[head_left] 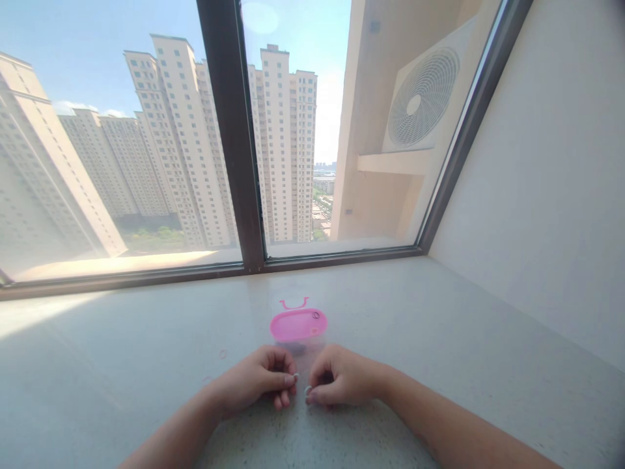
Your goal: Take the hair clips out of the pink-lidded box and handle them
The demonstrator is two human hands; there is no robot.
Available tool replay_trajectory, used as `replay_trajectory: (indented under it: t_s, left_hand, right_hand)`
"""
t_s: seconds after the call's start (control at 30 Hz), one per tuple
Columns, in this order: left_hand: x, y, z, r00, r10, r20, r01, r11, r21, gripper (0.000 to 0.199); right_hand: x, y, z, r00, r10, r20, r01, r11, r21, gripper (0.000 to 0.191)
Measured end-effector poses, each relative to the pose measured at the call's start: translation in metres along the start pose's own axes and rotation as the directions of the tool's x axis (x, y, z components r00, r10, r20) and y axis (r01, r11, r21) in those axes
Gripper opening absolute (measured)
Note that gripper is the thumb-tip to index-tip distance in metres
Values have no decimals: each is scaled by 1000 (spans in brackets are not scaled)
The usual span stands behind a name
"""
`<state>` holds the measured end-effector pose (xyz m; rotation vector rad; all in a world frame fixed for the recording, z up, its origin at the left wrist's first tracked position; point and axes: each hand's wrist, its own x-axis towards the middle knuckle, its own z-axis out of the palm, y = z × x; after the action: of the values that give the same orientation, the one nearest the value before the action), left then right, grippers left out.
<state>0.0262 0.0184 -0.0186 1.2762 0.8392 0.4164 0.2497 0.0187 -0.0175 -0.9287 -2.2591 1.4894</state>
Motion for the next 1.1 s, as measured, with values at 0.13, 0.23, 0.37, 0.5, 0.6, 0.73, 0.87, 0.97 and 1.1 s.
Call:
replay_trajectory:
  t_s: [0.13,0.23,0.37,0.5,0.6,0.73,0.87,0.97,1.1]
  left_hand:
    - [1,-1,-1,1000,3,-8,-3,1000,-11,23]
    - [2,-1,-1,1000,1,-11,-2,1000,-20,25]
    - [1,1,-1,1000,-7,-11,6,1000,-17,25]
    - [0,3,0,1000,-4,-16,4,1000,-14,25]
    - [-1,3,1,1000,-6,-20,5,1000,-20,25]
    - [0,2,0,1000,-10,-25,10,1000,-24,25]
    - [0,1,0,1000,-10,-14,9,1000,-14,25]
    - [-1,1,0,1000,-13,-15,13,1000,-3,27]
    - [-2,2,0,1000,-11,-12,11,1000,-5,27]
  right_hand:
    - [0,1,0,1000,9,4,-9,1000,12,19]
    - [0,0,0,1000,21,4,-21,999,25,19]
    - [1,-1,0,1000,20,10,-21,999,39,17]
    - [2,0,1,1000,25,6,-25,998,49,17]
    - [2,0,1,999,41,5,-41,997,67,17]
    - [1,-1,2,999,54,5,-54,995,85,17]
    - [2,-2,1,998,56,16,-58,994,95,17]
    - [2,-2,1,998,61,22,-63,993,103,16]
    - [1,-5,1,998,66,24,-68,990,124,16]
